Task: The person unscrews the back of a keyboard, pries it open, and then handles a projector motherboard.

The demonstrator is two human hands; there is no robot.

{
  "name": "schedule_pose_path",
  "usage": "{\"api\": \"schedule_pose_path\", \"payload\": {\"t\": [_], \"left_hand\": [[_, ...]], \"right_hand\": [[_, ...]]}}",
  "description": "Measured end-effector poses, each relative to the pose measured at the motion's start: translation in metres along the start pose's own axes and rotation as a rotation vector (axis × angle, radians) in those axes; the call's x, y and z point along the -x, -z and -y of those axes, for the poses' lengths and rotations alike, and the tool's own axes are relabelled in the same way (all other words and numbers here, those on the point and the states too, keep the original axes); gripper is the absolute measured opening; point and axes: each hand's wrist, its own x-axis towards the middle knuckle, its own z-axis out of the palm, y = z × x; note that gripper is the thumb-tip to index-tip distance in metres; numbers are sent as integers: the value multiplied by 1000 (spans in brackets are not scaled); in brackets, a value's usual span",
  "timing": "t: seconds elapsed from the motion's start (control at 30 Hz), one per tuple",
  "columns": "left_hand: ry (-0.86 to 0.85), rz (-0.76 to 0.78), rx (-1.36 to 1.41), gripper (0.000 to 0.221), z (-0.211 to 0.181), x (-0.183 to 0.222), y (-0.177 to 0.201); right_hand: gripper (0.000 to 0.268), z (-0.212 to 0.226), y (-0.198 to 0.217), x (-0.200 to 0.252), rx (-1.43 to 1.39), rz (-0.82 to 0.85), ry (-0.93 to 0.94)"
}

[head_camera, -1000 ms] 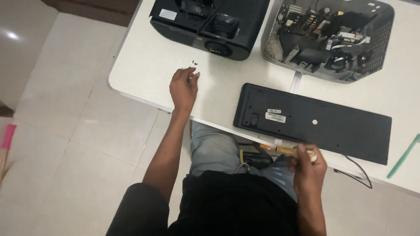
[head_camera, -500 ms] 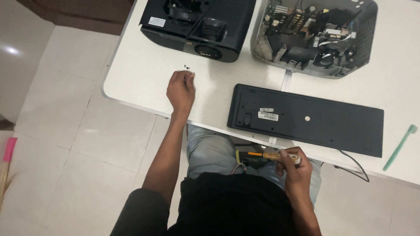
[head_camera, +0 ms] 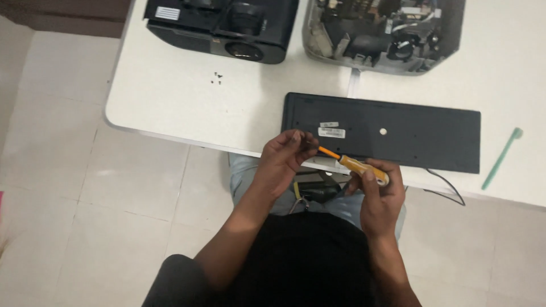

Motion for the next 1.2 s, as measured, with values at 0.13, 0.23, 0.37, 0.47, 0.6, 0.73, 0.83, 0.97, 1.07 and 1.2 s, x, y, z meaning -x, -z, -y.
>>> {"api": "schedule_pose_path", "payload": {"t": [0.13,0.23,0.37,0.47,0.6,0.73,0.83,0.97,1.07,1.2], "left_hand": [[13,16,22,16,-2,5,-8],[12,14,22,16,1,5,-7],[26,-19,17,15,3,6,-6],[23,-17,-4,17,3,7,-6],[-6,-34,-79,18,3,3,-1],[-49,-51,-182,21,-4,5,-6],[-88,-84,-297,23,-10,9,-12],[-76,-84,-363,26,-11,11,-10],[-58,-87,-354,27,-7,10,0],[-37,-118,-369,30,-12,4,3]], "right_hand": [[29,10,-4,1,39,3,39],[28,12,-4,1,60,16,72],[29,13,-4,3,57,32,69],[29,15,-6,4,60,42,71],[27,16,-4,3,156,45,134],[24,33,-9,3,272,64,189],[20,29,-2,2,426,138,309],[21,21,3,5,559,121,215],[21,21,-3,5,562,126,207],[19,27,-11,3,531,150,206]]}}
